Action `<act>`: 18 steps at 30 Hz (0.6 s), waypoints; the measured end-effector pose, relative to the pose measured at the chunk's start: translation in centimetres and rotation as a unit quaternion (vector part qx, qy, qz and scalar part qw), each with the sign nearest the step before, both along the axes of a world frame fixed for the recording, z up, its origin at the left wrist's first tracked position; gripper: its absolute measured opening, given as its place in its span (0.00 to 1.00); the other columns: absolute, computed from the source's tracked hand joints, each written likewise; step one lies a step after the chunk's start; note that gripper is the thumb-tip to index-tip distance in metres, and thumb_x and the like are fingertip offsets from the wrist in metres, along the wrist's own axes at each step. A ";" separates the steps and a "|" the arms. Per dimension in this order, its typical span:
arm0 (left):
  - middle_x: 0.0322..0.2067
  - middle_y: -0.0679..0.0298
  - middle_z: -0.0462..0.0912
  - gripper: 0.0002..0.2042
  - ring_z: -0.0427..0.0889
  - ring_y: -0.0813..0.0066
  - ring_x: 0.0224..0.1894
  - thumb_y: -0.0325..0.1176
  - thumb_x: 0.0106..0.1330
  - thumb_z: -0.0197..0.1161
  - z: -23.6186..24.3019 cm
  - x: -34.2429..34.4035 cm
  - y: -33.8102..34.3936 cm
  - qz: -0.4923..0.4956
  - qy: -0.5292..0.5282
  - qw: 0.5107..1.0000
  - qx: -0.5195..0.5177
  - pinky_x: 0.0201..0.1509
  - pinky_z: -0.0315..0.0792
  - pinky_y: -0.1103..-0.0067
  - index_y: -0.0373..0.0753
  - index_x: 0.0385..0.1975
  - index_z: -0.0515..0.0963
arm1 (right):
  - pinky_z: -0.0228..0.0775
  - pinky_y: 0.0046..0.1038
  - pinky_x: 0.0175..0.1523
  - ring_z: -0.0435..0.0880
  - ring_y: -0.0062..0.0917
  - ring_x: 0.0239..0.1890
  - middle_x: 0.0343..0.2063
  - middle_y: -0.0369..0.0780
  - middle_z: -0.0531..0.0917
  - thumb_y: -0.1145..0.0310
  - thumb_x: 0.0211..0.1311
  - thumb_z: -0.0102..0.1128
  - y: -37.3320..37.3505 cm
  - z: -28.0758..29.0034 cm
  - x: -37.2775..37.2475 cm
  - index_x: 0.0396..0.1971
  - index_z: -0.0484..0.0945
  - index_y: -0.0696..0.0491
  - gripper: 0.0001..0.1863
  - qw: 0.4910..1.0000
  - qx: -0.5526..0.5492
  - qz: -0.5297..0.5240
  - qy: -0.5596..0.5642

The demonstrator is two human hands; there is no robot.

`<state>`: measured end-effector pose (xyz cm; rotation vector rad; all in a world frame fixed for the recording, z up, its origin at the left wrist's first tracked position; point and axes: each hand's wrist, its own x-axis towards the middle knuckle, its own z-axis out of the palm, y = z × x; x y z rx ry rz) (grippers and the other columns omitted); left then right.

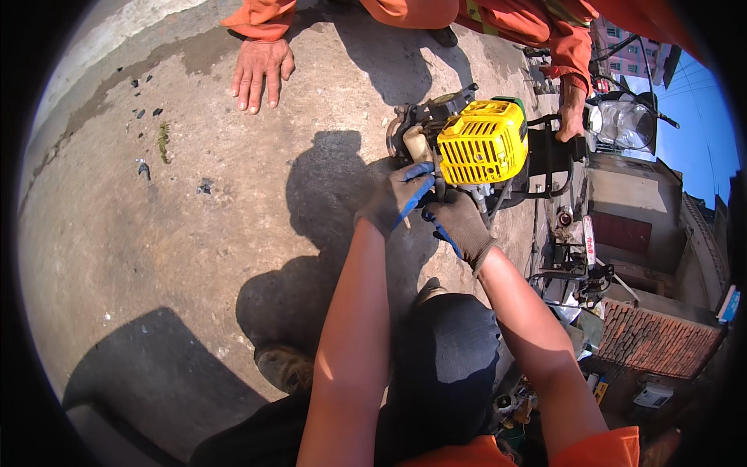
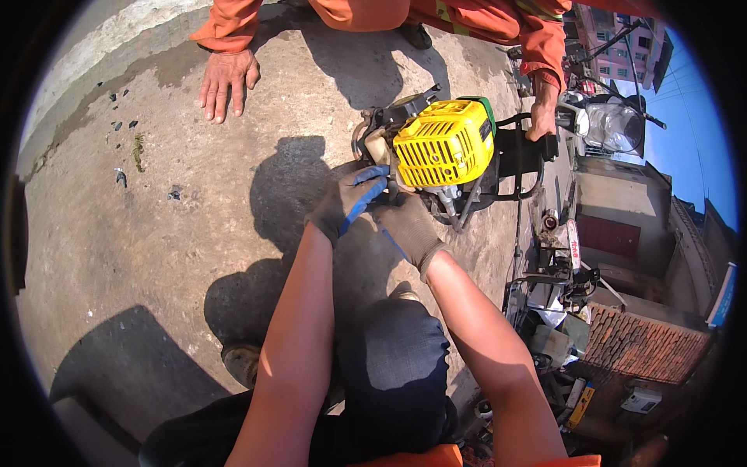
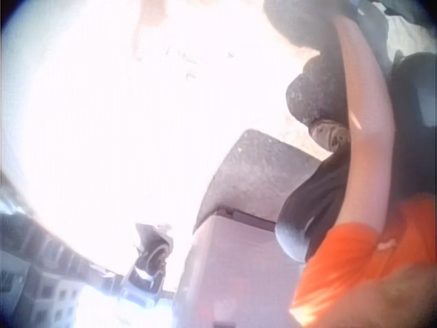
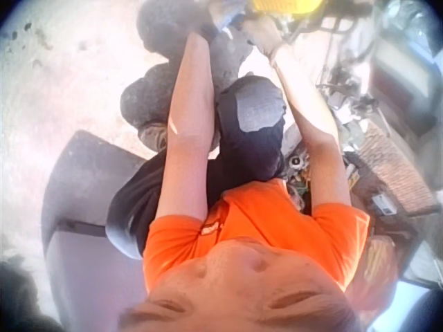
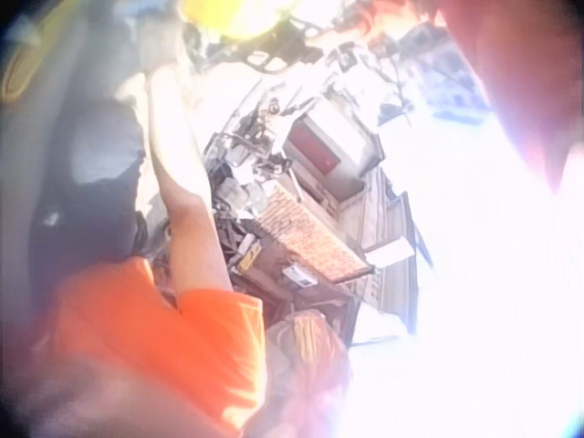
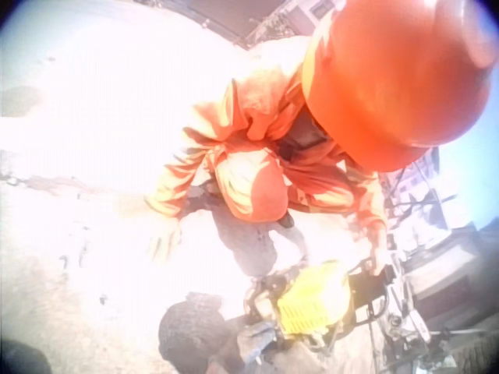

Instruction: The person kneels and uses pliers to adjust a component on a yellow brush cutter engine. They then retrieve a small metal part from a nearby pile of equipment and reattach it to the engine before handing the tool to a coworker.

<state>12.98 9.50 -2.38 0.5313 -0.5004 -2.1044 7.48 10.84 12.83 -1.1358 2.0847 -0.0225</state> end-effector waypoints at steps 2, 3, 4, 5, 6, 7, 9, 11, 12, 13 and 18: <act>0.39 0.66 0.81 0.16 0.78 0.82 0.38 0.31 0.68 0.57 0.1 -0.4 -0.2 -0.032 0.049 0.998 0.037 0.42 0.74 0.85 0.35 0.54 0.74 | 0.71 0.21 0.27 0.77 0.18 0.24 0.23 0.37 0.78 0.70 0.56 0.58 -0.7 0.0 -0.3 0.33 0.78 0.60 0.09 0.998 0.038 0.047 0.021; 0.39 0.66 0.81 0.16 0.78 0.82 0.37 0.32 0.68 0.57 0.4 -0.4 -0.4 -0.042 0.037 0.998 0.032 0.40 0.74 0.85 0.36 0.54 0.74 | 0.72 0.22 0.27 0.78 0.19 0.24 0.23 0.37 0.79 0.71 0.55 0.59 -1.0 0.0 -0.3 0.34 0.79 0.59 0.09 0.997 0.031 0.051 0.044; 0.39 0.67 0.81 0.16 0.77 0.82 0.36 0.33 0.68 0.57 0.7 -0.4 -0.5 -0.050 0.026 0.998 0.027 0.38 0.73 0.85 0.36 0.54 0.74 | 0.74 0.22 0.28 0.79 0.20 0.24 0.24 0.38 0.79 0.71 0.54 0.60 -1.3 -0.1 -0.3 0.34 0.79 0.58 0.09 0.996 0.024 0.057 0.067; 0.38 0.67 0.80 0.16 0.77 0.82 0.36 0.34 0.68 0.57 1.0 -0.3 -0.7 -0.053 0.041 0.997 0.045 0.36 0.73 0.85 0.37 0.53 0.75 | 0.75 0.23 0.28 0.80 0.21 0.25 0.24 0.38 0.80 0.71 0.53 0.61 -1.5 -0.5 -0.8 0.34 0.79 0.57 0.09 0.990 0.027 0.104 0.094; 0.38 0.68 0.80 0.16 0.77 0.82 0.35 0.35 0.68 0.57 1.1 0.0 -0.9 -0.054 0.056 0.995 0.064 0.35 0.73 0.85 0.37 0.53 0.75 | 0.76 0.23 0.28 0.81 0.22 0.25 0.25 0.38 0.81 0.71 0.51 0.62 -1.8 -0.9 -1.2 0.34 0.80 0.56 0.10 0.981 0.028 0.151 0.122; 0.37 0.68 0.80 0.16 0.76 0.82 0.34 0.36 0.68 0.57 1.2 0.1 -1.0 -0.056 0.069 0.993 0.083 0.33 0.73 0.84 0.37 0.52 0.76 | 0.77 0.24 0.29 0.82 0.23 0.26 0.26 0.39 0.82 0.71 0.50 0.63 -2.1 -1.4 -2.0 0.35 0.80 0.56 0.11 0.959 0.038 0.236 0.152; 0.36 0.69 0.79 0.16 0.76 0.82 0.34 0.39 0.68 0.57 1.4 0.4 -1.2 -0.059 0.073 0.988 0.119 0.33 0.73 0.83 0.38 0.50 0.77 | 0.77 0.26 0.30 0.84 0.25 0.29 0.28 0.39 0.83 0.73 0.45 0.64 -2.7 -2.0 -2.7 0.35 0.80 0.54 0.13 0.936 0.068 0.295 0.180; 0.34 0.68 0.80 0.14 0.75 0.83 0.30 0.38 0.68 0.56 1.5 0.7 -1.6 -0.062 0.041 0.985 0.154 0.31 0.73 0.84 0.39 0.48 0.79 | 0.78 0.27 0.30 0.85 0.27 0.30 0.29 0.39 0.84 0.75 0.43 0.65 -3.2 -2.9 -3.4 0.34 0.80 0.53 0.13 0.907 0.059 0.364 0.202; 0.34 0.68 0.80 0.13 0.75 0.83 0.28 0.38 0.69 0.56 1.6 0.8 -1.7 -0.064 0.025 0.983 0.171 0.31 0.73 0.85 0.40 0.47 0.80 | 0.77 0.28 0.32 0.85 0.29 0.31 0.30 0.41 0.84 0.72 0.44 0.64 -3.4 -3.7 -3.9 0.34 0.80 0.54 0.13 0.908 0.055 0.359 0.209; 0.33 0.67 0.81 0.13 0.77 0.82 0.29 0.40 0.68 0.57 1.2 0.5 -1.5 -0.047 0.083 0.976 0.194 0.32 0.74 0.84 0.40 0.45 0.80 | 0.77 0.29 0.34 0.84 0.31 0.32 0.30 0.43 0.84 0.70 0.46 0.62 -3.6 -4.5 -4.3 0.34 0.80 0.55 0.13 0.930 0.061 0.297 0.206; 0.39 0.64 0.81 0.15 0.80 0.76 0.38 0.41 0.69 0.55 -1.0 -0.6 -0.9 0.031 0.052 0.992 0.111 0.39 0.76 0.79 0.39 0.48 0.78 | 0.76 0.35 0.45 0.83 0.44 0.43 0.39 0.52 0.83 0.58 0.51 0.59 -4.6 -6.9 -5.2 0.41 0.79 0.61 0.23 0.965 0.072 0.199 0.154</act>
